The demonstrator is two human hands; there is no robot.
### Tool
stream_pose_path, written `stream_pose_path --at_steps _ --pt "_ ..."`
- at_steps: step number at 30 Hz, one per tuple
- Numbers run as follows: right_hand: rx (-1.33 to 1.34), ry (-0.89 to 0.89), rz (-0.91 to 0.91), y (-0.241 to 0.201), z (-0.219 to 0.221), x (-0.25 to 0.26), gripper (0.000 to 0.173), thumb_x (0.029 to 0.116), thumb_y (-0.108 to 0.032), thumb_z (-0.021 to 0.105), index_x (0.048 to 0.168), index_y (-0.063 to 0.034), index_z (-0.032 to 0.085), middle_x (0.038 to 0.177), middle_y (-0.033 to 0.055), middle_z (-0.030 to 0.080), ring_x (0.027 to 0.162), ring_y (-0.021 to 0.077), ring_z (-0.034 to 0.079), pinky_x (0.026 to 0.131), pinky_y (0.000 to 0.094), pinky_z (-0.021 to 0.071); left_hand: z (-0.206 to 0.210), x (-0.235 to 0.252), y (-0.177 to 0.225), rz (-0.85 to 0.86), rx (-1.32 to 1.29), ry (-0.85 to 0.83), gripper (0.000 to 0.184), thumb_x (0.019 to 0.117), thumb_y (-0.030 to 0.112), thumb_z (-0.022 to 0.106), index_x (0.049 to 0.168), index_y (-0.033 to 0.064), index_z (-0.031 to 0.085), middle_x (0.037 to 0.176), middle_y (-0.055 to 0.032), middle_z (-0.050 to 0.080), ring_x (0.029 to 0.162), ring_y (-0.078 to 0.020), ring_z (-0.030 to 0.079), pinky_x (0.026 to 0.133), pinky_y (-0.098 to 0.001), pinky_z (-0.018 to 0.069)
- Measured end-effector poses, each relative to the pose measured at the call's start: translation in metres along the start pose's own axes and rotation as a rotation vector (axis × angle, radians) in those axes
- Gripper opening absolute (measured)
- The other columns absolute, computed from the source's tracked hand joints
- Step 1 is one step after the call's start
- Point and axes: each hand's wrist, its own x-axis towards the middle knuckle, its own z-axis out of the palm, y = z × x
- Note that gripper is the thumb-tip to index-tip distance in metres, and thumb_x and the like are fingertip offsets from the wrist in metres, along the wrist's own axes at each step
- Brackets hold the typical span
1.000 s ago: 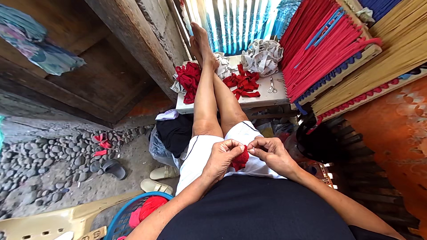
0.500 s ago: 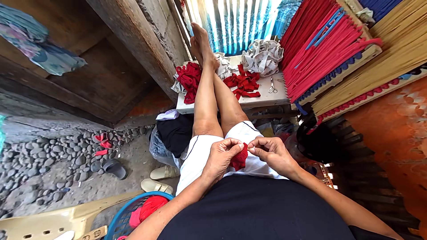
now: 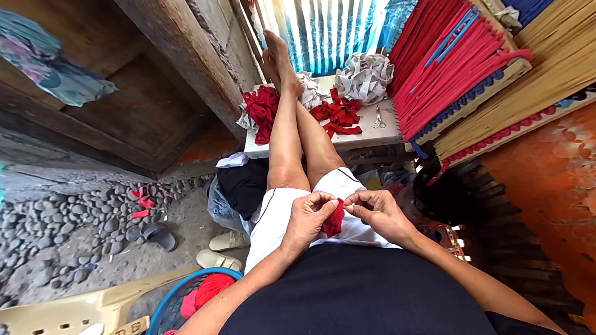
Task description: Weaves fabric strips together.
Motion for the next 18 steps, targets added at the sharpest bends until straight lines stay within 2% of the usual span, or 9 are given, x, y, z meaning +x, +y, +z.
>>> stream_pose_path --at_steps 8,18 --pt "-0.006 0.015 0.006 -0.0009 0.0006 0.0005 0.008 0.0975 -0.008 0.067 0.096 -0.0047 0.073 0.073 -0.0008 0.067 0.057 0.0026 0.054 0.053 0.0184 0.0433 0.0023 -0.0016 0.0006 0.116 0.123 0.004 0.009 0.0873 -0.004 0.074 0.096 -0.0020 0.072 0.084 -0.0071 0.073 0.073 -0.0109 0.070 0.071 -0.0260 0.0613" --pt "0.094 0.053 0.063 0.0060 0.0052 0.0020 0.008 0.0980 -0.006 0.065 0.093 -0.0038 0.070 0.072 0.0003 0.065 0.057 0.0048 0.054 0.052 0.0199 0.0428 0.0033 0.0004 -0.0041 0.348 0.293 -0.009 0.006 0.0887 -0.003 0.073 0.095 -0.0022 0.073 0.084 -0.0059 0.075 0.073 -0.0092 0.071 0.072 -0.0261 0.0625"
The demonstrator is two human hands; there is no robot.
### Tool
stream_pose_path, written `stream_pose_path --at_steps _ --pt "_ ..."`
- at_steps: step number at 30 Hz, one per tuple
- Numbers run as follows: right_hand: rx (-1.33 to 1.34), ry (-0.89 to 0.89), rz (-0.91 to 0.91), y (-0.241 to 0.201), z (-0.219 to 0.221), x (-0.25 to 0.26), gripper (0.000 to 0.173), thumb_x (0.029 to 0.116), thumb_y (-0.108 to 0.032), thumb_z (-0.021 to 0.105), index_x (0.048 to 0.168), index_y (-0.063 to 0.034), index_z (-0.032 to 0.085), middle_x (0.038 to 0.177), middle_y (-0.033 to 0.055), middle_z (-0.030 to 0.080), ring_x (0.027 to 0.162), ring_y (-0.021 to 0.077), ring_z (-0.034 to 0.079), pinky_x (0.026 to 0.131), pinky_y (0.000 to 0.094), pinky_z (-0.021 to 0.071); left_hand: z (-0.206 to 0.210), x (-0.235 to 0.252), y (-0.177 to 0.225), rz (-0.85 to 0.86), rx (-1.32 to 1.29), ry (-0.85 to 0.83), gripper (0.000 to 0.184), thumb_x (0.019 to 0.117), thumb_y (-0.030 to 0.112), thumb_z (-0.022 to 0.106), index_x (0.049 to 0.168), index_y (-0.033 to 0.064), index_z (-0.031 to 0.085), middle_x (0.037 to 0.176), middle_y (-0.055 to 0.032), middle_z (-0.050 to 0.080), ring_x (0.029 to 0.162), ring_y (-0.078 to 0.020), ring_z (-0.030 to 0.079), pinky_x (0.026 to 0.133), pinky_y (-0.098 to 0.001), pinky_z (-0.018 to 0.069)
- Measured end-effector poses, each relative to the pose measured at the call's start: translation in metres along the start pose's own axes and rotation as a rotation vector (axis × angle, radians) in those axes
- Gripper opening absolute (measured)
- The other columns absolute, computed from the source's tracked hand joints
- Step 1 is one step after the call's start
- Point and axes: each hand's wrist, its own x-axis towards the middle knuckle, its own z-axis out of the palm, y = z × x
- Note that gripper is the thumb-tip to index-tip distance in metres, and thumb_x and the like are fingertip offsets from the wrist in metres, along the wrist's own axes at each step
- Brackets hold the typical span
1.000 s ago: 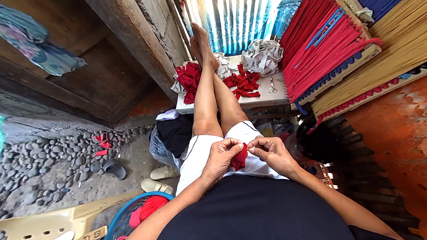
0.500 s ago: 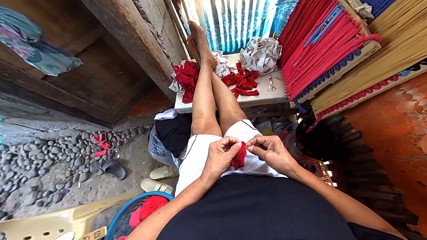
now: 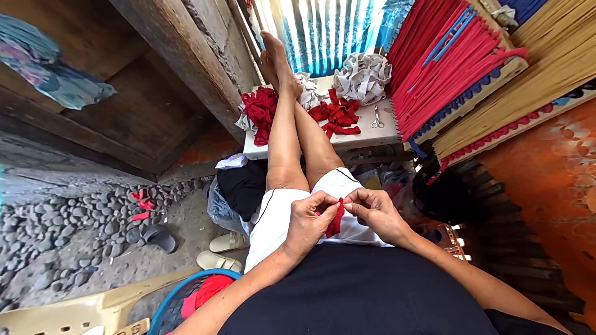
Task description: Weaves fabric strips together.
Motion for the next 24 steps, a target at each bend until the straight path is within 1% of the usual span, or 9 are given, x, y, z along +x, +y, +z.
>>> stream_pose_path --at_steps 5,9,11,12,13,15,17,20,24 --pt "0.077 0.023 0.030 0.001 0.002 0.000 0.007 0.0976 -0.003 0.064 0.092 -0.0028 0.068 0.072 0.0017 0.064 0.055 0.0058 0.053 0.051 0.0202 0.0432 -0.001 0.001 -0.005 0.184 0.231 -0.052 0.006 0.0922 0.002 0.070 0.092 -0.0011 0.075 0.086 -0.0058 0.075 0.078 -0.0082 0.072 0.077 -0.0258 0.0619" --pt "0.159 0.037 0.065 0.003 0.004 0.000 0.008 0.0974 -0.001 0.063 0.091 -0.0024 0.067 0.073 0.0023 0.064 0.056 0.0064 0.054 0.052 0.0206 0.0450 0.001 0.000 -0.010 0.238 0.268 -0.072 0.009 0.0944 0.003 0.068 0.094 -0.0018 0.075 0.090 -0.0077 0.075 0.084 -0.0095 0.072 0.082 -0.0260 0.0612" --pt "0.210 0.048 0.095 0.003 0.005 -0.001 0.008 0.0977 0.000 0.062 0.091 -0.0014 0.067 0.074 0.0030 0.064 0.058 0.0073 0.056 0.054 0.0215 0.0478 0.002 0.000 -0.011 0.208 0.225 -0.071 0.009 0.0942 0.004 0.069 0.095 -0.0024 0.075 0.091 -0.0080 0.075 0.084 -0.0095 0.072 0.082 -0.0260 0.0613" --pt "0.236 0.053 0.106 0.003 0.006 0.000 0.008 0.0978 0.000 0.062 0.091 -0.0009 0.066 0.074 0.0032 0.064 0.058 0.0078 0.057 0.055 0.0222 0.0492 0.003 -0.001 -0.010 0.158 0.173 -0.071 0.009 0.0943 0.004 0.069 0.097 -0.0031 0.075 0.091 -0.0079 0.075 0.084 -0.0097 0.072 0.081 -0.0262 0.0616" --pt "0.256 0.058 0.106 0.003 0.006 0.000 0.008 0.0977 0.001 0.062 0.091 -0.0004 0.066 0.074 0.0036 0.064 0.058 0.0082 0.057 0.056 0.0228 0.0504 0.004 -0.001 -0.007 0.079 0.092 -0.066 0.010 0.0943 0.004 0.069 0.099 -0.0037 0.074 0.091 -0.0075 0.074 0.083 -0.0099 0.072 0.080 -0.0265 0.0621" --pt "0.261 0.060 0.068 0.004 0.005 0.001 0.007 0.0975 0.001 0.062 0.092 0.0001 0.067 0.076 0.0048 0.066 0.059 0.0096 0.059 0.058 0.0246 0.0530 0.005 0.000 -0.001 -0.112 -0.084 -0.036 0.012 0.0928 0.005 0.072 0.103 -0.0025 0.070 0.086 -0.0064 0.074 0.077 -0.0109 0.071 0.074 -0.0267 0.0618" --pt "0.231 0.058 0.017 0.004 0.003 0.002 0.007 0.0970 0.001 0.063 0.092 0.0005 0.068 0.077 0.0061 0.067 0.061 0.0112 0.062 0.060 0.0264 0.0559 0.006 0.001 -0.001 -0.226 -0.199 -0.027 0.018 0.0899 0.005 0.076 0.103 -0.0014 0.068 0.082 -0.0065 0.072 0.072 -0.0119 0.069 0.069 -0.0272 0.0606" --pt "0.212 0.030 -0.004 0.004 0.003 0.002 0.006 0.0968 0.002 0.063 0.092 0.0015 0.067 0.078 0.0076 0.067 0.064 0.0137 0.065 0.064 0.0302 0.0597 0.005 0.001 -0.004 -0.253 -0.220 -0.022 0.013 0.0891 0.004 0.077 0.099 -0.0018 0.070 0.081 -0.0074 0.072 0.069 -0.0114 0.068 0.067 -0.0263 0.0593" --pt "0.212 -0.005 0.042 0.005 0.005 0.002 0.005 0.0965 0.002 0.063 0.093 0.0027 0.068 0.079 0.0077 0.069 0.065 0.0152 0.067 0.066 0.0314 0.0612 0.004 0.000 -0.007 -0.162 -0.015 0.006 0.006 0.0892 0.004 0.074 0.094 0.0008 0.075 0.084 -0.0048 0.074 0.075 -0.0075 0.070 0.072 -0.0240 0.0601"
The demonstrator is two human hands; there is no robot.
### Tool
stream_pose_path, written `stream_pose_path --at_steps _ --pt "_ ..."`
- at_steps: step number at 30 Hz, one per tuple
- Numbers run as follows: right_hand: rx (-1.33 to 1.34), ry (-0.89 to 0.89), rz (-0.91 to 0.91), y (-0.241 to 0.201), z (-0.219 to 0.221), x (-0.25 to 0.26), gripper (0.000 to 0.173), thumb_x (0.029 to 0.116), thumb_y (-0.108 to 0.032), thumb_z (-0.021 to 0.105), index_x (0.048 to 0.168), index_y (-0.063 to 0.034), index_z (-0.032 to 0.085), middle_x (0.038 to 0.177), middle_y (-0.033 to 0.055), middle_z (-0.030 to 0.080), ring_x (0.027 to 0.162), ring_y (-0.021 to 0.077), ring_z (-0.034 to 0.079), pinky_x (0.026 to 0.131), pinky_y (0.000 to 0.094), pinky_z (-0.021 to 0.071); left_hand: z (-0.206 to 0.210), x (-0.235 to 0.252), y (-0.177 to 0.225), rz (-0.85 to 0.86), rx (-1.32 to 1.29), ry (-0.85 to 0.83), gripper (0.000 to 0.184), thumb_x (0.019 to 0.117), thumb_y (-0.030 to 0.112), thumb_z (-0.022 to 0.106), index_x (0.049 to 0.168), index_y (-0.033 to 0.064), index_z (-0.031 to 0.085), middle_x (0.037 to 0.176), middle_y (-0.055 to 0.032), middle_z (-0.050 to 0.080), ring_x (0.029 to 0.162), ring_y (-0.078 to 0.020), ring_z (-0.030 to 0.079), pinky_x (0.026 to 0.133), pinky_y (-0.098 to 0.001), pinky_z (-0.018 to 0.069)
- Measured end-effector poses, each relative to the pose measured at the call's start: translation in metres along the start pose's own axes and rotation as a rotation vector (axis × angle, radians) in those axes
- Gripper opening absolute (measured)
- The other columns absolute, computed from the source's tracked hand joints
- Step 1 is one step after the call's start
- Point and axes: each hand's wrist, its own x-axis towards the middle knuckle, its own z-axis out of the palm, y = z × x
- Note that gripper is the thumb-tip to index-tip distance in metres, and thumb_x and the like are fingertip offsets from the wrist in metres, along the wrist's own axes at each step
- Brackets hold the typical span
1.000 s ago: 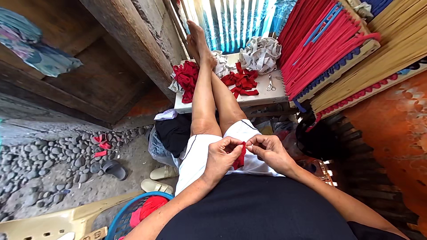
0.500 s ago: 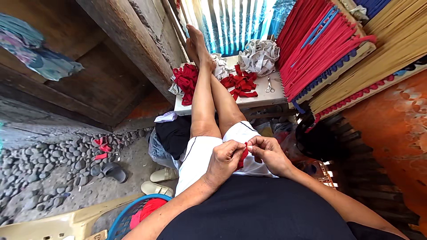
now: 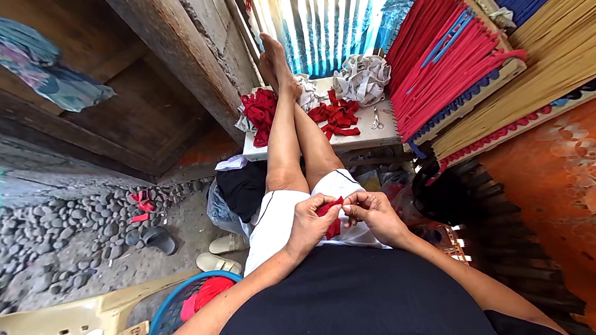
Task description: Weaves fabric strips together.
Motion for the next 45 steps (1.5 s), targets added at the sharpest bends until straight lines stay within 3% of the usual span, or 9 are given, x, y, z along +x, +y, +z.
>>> stream_pose_path --at_steps 7,12,16,27,31,34,36,40,45 --pt "0.043 0.019 0.038 -0.001 0.002 0.000 0.008 0.0948 0.008 0.063 0.102 0.0045 0.062 0.081 0.0120 0.069 0.069 0.0196 0.070 0.070 0.0352 0.0630 -0.001 -0.003 -0.016 0.189 0.300 -0.058 0.014 0.0921 0.013 0.069 0.090 0.0029 0.077 0.078 -0.0021 0.070 0.072 -0.0024 0.064 0.069 -0.0183 0.0547" --pt "-0.118 -0.024 0.011 -0.008 -0.003 0.001 0.015 0.1024 -0.008 0.057 0.099 0.0008 0.069 0.079 0.0058 0.070 0.064 0.0124 0.067 0.064 0.0280 0.0593 -0.008 0.004 -0.001 -0.169 0.035 -0.182 0.008 0.0928 0.009 0.070 0.091 0.0037 0.076 0.075 0.0011 0.071 0.065 -0.0008 0.064 0.062 -0.0192 0.0536" --pt "-0.203 -0.014 -0.065 -0.002 -0.010 0.004 0.013 0.0960 -0.012 0.069 0.087 -0.0036 0.074 0.078 0.0026 0.067 0.067 0.0097 0.061 0.064 0.0256 0.0532 -0.014 0.007 0.005 -0.387 -0.164 -0.326 0.006 0.0933 0.005 0.069 0.090 0.0018 0.074 0.069 0.0008 0.068 0.055 -0.0019 0.058 0.052 -0.0189 0.0482" --pt "0.060 -0.102 0.076 0.003 -0.009 0.010 0.020 0.0993 -0.007 0.058 0.081 -0.0048 0.066 0.072 0.0000 0.061 0.067 0.0072 0.057 0.069 0.0259 0.0507 -0.014 0.006 0.003 -0.525 -0.287 -0.496 0.007 0.0935 0.004 0.069 0.088 0.0033 0.073 0.065 0.0034 0.064 0.049 0.0018 0.048 0.046 -0.0149 0.0387" --pt "0.136 0.002 0.091 0.002 -0.011 0.017 0.023 0.1032 -0.010 0.048 0.088 -0.0076 0.065 0.080 0.0006 0.065 0.066 0.0079 0.061 0.066 0.0258 0.0546 -0.014 0.004 0.003 -0.557 -0.336 -0.584 0.007 0.0932 0.006 0.069 0.087 0.0047 0.073 0.060 0.0056 0.058 0.044 0.0029 0.041 0.042 -0.0144 0.0328" --pt "0.299 0.088 0.172 -0.006 -0.017 0.026 0.024 0.1096 -0.015 0.038 0.096 -0.0100 0.056 0.077 0.0026 0.065 0.058 0.0132 0.065 0.061 0.0337 0.0616 -0.016 0.004 0.002 -0.583 -0.362 -0.597 0.007 0.0930 0.006 0.070 0.088 0.0046 0.074 0.060 0.0040 0.059 0.044 0.0026 0.041 0.041 -0.0142 0.0328" --pt "0.364 0.085 0.204 -0.011 -0.026 0.036 0.023 0.1110 -0.015 0.036 0.097 -0.0107 0.053 0.072 0.0008 0.061 0.052 0.0106 0.058 0.053 0.0290 0.0572 -0.017 0.005 0.002 -0.585 -0.356 -0.612 0.007 0.0929 0.006 0.069 0.087 0.0055 0.073 0.060 0.0049 0.058 0.043 0.0029 0.040 0.040 -0.0141 0.0324" --pt "0.330 0.052 0.124 -0.010 -0.042 0.051 0.019 0.1100 -0.013 0.038 0.097 -0.0113 0.052 0.068 -0.0024 0.056 0.045 0.0013 0.043 0.040 0.0144 0.0353 -0.018 0.005 0.001 -0.590 -0.364 -0.651 0.008 0.0916 0.006 0.070 0.084 0.0064 0.072 0.056 0.0064 0.055 0.042 0.0033 0.038 0.040 -0.0139 0.0308" --pt "0.182 0.067 0.000 -0.010 -0.063 0.067 0.015 0.1066 -0.008 0.044 0.095 -0.0121 0.053 0.064 -0.0044 0.051 0.046 0.0014 0.040 0.041 0.0152 0.0317 -0.019 0.005 0.001 -0.618 -0.372 -0.698 0.011 0.0920 0.005 0.068 0.082 0.0074 0.071 0.054 0.0072 0.051 0.042 0.0032 0.037 0.040 -0.0139 0.0300"
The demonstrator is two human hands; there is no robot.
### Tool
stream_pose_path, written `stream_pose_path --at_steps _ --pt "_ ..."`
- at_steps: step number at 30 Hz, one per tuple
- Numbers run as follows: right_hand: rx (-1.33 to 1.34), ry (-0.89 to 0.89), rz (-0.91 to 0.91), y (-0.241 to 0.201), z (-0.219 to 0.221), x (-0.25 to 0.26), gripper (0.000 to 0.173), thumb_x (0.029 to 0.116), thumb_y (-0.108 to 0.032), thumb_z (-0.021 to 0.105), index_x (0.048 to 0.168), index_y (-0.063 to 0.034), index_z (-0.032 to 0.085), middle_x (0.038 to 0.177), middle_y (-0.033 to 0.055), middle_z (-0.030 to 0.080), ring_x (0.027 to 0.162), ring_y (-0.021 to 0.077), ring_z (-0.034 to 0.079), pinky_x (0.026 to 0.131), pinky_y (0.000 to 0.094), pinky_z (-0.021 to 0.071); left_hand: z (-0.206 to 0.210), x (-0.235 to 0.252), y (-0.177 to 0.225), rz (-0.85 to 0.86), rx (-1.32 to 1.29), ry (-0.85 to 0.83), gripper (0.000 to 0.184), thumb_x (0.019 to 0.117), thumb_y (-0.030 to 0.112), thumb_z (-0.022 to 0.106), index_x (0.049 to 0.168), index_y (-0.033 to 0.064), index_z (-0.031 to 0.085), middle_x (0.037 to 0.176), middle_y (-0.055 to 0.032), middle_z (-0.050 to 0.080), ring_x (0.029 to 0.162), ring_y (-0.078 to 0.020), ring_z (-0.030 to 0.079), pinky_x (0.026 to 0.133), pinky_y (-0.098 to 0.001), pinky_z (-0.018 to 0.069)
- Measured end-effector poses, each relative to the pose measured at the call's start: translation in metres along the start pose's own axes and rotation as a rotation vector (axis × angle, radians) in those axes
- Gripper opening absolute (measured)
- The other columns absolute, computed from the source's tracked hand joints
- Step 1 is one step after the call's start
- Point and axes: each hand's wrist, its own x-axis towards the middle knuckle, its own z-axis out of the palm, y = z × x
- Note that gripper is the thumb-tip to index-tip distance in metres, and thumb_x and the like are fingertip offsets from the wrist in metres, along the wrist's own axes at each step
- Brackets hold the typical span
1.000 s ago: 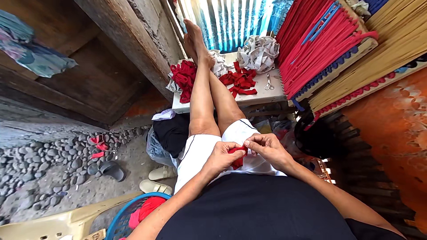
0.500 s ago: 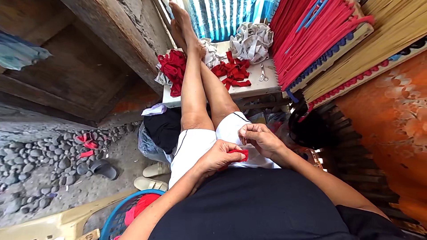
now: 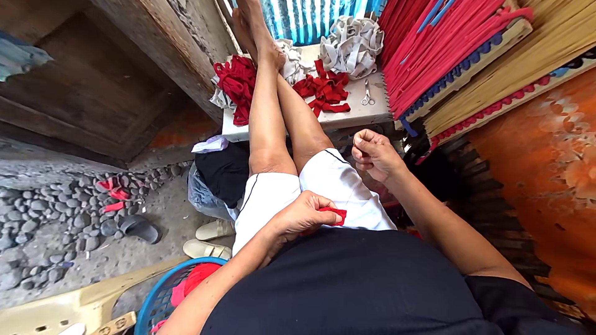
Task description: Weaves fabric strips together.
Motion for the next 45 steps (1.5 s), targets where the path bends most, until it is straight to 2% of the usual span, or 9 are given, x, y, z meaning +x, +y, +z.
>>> stream_pose_path --at_steps 11,17,20,23,28,35,39,42,45 --pt "-0.100 -0.031 -0.084 -0.002 0.001 0.011 0.014 0.1039 -0.003 0.047 0.095 -0.0097 0.054 0.062 -0.0042 0.049 0.045 0.0020 0.039 0.041 0.0160 0.0316 0.000 0.002 -0.002 -0.001 0.097 -0.014 0.010 0.0892 0.005 0.072 0.080 0.0077 0.070 0.058 0.0062 0.056 0.044 0.0025 0.041 0.042 -0.0147 0.0335" --pt "-0.161 -0.059 -0.146 -0.009 0.012 0.029 0.014 0.1028 -0.001 0.048 0.093 -0.0087 0.055 0.063 -0.0045 0.051 0.046 0.0025 0.043 0.042 0.0170 0.0354 0.000 0.004 -0.003 0.003 0.190 -0.001 0.010 0.0878 0.006 0.072 0.078 0.0084 0.069 0.064 0.0049 0.062 0.053 0.0002 0.053 0.050 -0.0175 0.0437" --pt "-0.202 -0.021 -0.195 -0.011 0.019 0.032 0.013 0.1035 -0.002 0.048 0.094 -0.0074 0.055 0.064 -0.0036 0.051 0.047 0.0028 0.042 0.043 0.0171 0.0350 0.000 0.003 -0.005 0.041 0.142 0.064 0.010 0.0891 0.007 0.071 0.080 0.0090 0.069 0.061 0.0058 0.058 0.048 0.0011 0.045 0.045 -0.0165 0.0364" --pt "-0.258 0.000 -0.251 -0.017 0.021 0.023 0.009 0.1037 -0.004 0.048 0.101 -0.0060 0.056 0.070 -0.0025 0.057 0.050 0.0029 0.045 0.045 0.0173 0.0376 -0.003 0.001 -0.006 0.131 0.069 0.158 0.008 0.0970 0.009 0.066 0.090 0.0070 0.068 0.065 0.0038 0.059 0.049 0.0008 0.046 0.046 -0.0153 0.0376" --pt "-0.407 -0.037 -0.281 -0.015 0.024 -0.011 0.009 0.0978 -0.006 0.058 0.102 -0.0012 0.064 0.080 0.0012 0.062 0.060 0.0077 0.057 0.058 0.0267 0.0537 -0.008 0.000 -0.004 0.244 0.079 0.265 0.013 0.1057 0.013 0.051 0.098 0.0082 0.061 0.061 0.0037 0.050 0.048 -0.0014 0.041 0.046 -0.0166 0.0355" --pt "-0.482 -0.033 -0.251 0.004 0.030 -0.036 0.006 0.0971 -0.004 0.064 0.098 -0.0037 0.069 0.075 0.0038 0.064 0.054 0.0081 0.053 0.048 0.0206 0.0446 -0.003 0.000 -0.001 0.295 0.085 0.252 0.020 0.1078 0.012 0.041 0.097 0.0087 0.058 0.062 0.0064 0.050 0.049 0.0000 0.042 0.046 -0.0160 0.0359" --pt "-0.492 -0.040 -0.250 0.005 0.030 -0.037 0.005 0.0967 -0.002 0.065 0.097 -0.0015 0.070 0.077 0.0061 0.066 0.057 0.0112 0.058 0.052 0.0244 0.0505 -0.004 -0.002 0.001 0.332 0.196 0.323 0.017 0.1065 0.011 0.046 0.096 0.0072 0.060 0.066 0.0054 0.056 0.053 -0.0002 0.048 0.049 -0.0166 0.0402" --pt "-0.500 -0.051 -0.246 0.007 0.036 -0.044 0.005 0.0962 0.000 0.065 0.097 -0.0007 0.069 0.079 0.0071 0.068 0.061 0.0134 0.062 0.058 0.0278 0.0554 -0.005 -0.001 0.000 0.325 0.257 0.409 0.014 0.1022 0.010 0.057 0.094 0.0044 0.067 0.073 0.0011 0.065 0.062 -0.0033 0.059 0.058 -0.0205 0.0503" --pt "-0.548 -0.049 -0.245 0.010 0.036 -0.045 0.004 0.0960 -0.002 0.066 0.096 -0.0020 0.070 0.077 0.0051 0.067 0.061 0.0115 0.060 0.057 0.0259 0.0530 -0.004 0.000 0.000 0.317 0.190 0.433 0.010 0.0987 0.008 0.064 0.094 0.0024 0.071 0.077 -0.0013 0.069 0.063 -0.0040 0.062 0.059 -0.0206 0.0517"
